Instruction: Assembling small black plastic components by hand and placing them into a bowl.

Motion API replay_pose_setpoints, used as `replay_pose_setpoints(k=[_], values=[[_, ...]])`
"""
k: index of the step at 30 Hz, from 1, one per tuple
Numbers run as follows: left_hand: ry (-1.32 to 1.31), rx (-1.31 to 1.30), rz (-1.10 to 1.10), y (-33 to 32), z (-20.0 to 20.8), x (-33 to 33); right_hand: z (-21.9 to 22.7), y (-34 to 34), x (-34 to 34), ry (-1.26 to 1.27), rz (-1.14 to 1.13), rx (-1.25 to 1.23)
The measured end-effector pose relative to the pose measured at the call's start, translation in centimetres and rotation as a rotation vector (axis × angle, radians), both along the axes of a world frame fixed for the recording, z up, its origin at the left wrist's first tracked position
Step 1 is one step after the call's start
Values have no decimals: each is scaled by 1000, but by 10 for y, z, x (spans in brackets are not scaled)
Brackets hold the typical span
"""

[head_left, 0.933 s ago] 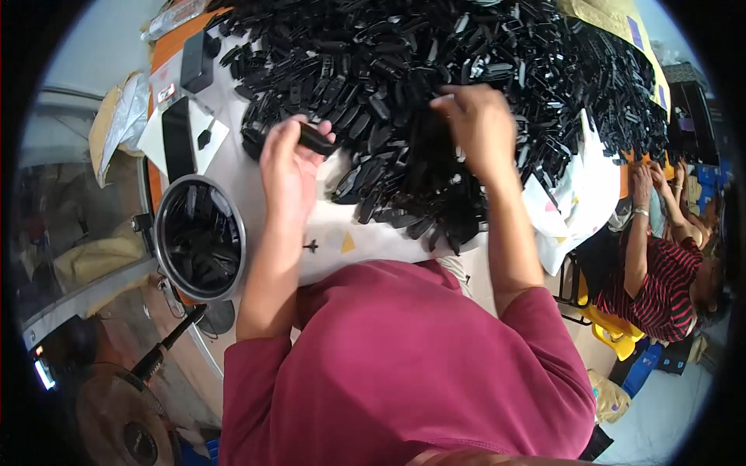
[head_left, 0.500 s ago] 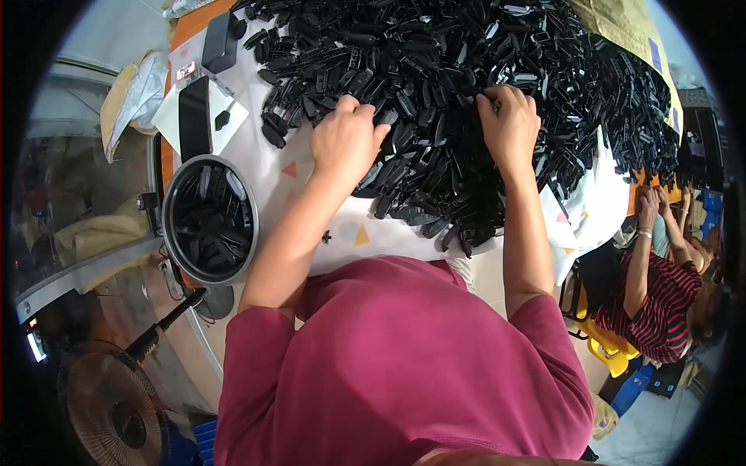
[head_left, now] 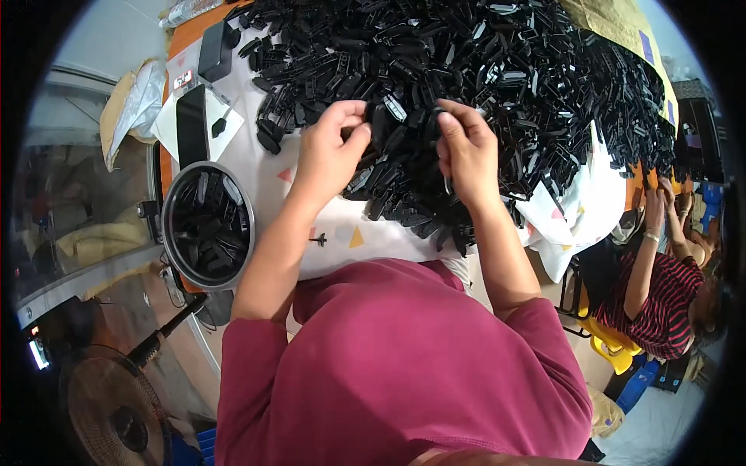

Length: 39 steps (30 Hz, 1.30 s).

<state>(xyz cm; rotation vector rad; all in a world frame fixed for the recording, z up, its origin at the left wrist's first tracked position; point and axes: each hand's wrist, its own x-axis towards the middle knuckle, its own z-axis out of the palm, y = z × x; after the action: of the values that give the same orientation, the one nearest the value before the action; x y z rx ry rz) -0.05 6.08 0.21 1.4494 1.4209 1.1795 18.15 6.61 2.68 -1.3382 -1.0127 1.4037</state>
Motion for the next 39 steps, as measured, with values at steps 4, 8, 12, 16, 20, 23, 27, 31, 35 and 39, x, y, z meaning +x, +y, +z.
replay_pose_setpoints(k=[4,8,12,16,20,23,27,31,35,39], values=[[-515,-134,-95,-22,19,13,-6,-1,-27,-486,-105,882],[-675,-184,-36,-24,24,14,11,-29,-34,-15,40,487],[-655,-153,-32,-29,34,17,9,-31,-27,14,66,654],[-673,-103,-105,-33,37,12,16,-20,-9,-202,179,813],[-575,-115,-132,-33,36,10,24,-18,-2,-293,305,708],[-393,20,-115,-32,40,9,32,-22,-6,-512,182,890],[47,314,-160,-30,44,-4,31,-23,3,-692,365,1005],[-407,-36,-166,-39,33,6,24,-29,-7,-683,271,1009],[-730,-199,-59,-47,30,29,6,-41,-17,-724,116,1027],[-780,-251,-76,-48,19,22,-3,-46,-21,-229,146,282]])
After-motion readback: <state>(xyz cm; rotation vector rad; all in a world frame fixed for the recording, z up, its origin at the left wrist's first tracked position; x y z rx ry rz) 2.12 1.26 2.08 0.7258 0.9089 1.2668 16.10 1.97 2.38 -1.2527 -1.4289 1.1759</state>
